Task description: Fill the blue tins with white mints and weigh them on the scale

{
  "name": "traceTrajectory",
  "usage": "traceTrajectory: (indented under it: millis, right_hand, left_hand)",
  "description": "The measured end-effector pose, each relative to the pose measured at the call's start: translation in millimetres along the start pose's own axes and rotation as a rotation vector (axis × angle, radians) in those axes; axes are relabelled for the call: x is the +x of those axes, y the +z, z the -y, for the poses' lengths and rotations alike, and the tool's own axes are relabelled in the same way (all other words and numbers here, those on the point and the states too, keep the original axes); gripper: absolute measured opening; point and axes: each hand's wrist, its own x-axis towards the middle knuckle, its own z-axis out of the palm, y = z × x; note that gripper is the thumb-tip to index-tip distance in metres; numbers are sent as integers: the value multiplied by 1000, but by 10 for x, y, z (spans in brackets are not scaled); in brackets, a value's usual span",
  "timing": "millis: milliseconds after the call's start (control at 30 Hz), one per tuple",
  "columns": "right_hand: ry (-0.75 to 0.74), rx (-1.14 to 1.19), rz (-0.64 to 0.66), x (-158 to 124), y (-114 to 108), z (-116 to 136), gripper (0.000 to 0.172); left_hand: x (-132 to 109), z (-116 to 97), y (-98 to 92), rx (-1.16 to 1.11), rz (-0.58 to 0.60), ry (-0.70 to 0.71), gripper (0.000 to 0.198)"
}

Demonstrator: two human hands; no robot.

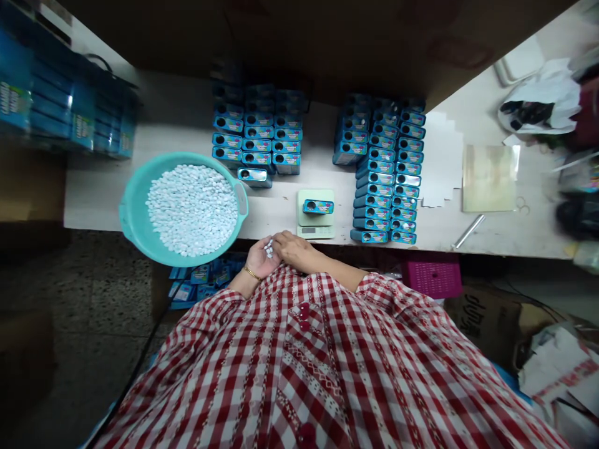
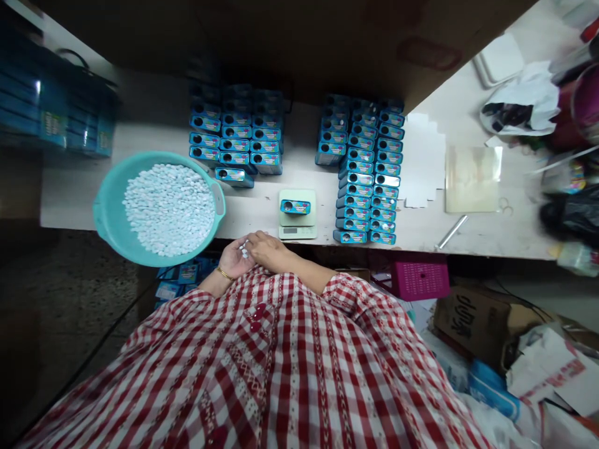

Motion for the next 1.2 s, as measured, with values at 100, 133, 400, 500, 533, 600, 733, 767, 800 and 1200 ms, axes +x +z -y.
traceTrajectory:
  millis: [100, 133, 400, 500, 533, 600, 733, 767, 800, 1200]
  right_hand:
    - [64, 39, -9, -14, -76, -18, 20]
    - [77, 56, -26, -13, -98, -45, 21]
    - [267, 280, -361, -80, -262, -642, 20]
    - [341, 304, -419, -141, -321, -843, 20]
    - [367, 289, -417, -152, -333, -889, 20]
    - [403, 241, -382, -158, -345, -955, 22]
    - [402, 185, -352, -168, -341, -999, 25]
    - [400, 182, -368, -179, -336, -989, 25]
    - [402, 179, -388, -191, -329, -964, 25]
    - [-71, -35, -25, 91, 41, 18, 20]
  left_hand:
    - [-34, -26, 98, -51, -28, 33, 28]
    - [-38, -37, 150, -48, -19, 40, 28]
    - [98, -78, 732, 77, 122, 89, 28]
    - [159, -70, 818, 94, 98, 72, 30]
    - [171, -71, 819, 94, 92, 66, 30]
    - [178, -80, 793, 85, 88, 67, 31]
    - [131, -114, 718, 54, 77, 84, 33]
    - [113, -120, 699, 48, 77, 86, 33]
    - [96, -123, 679, 43, 77, 87, 32]
    - [-27, -57, -13, 11, 37, -20, 39]
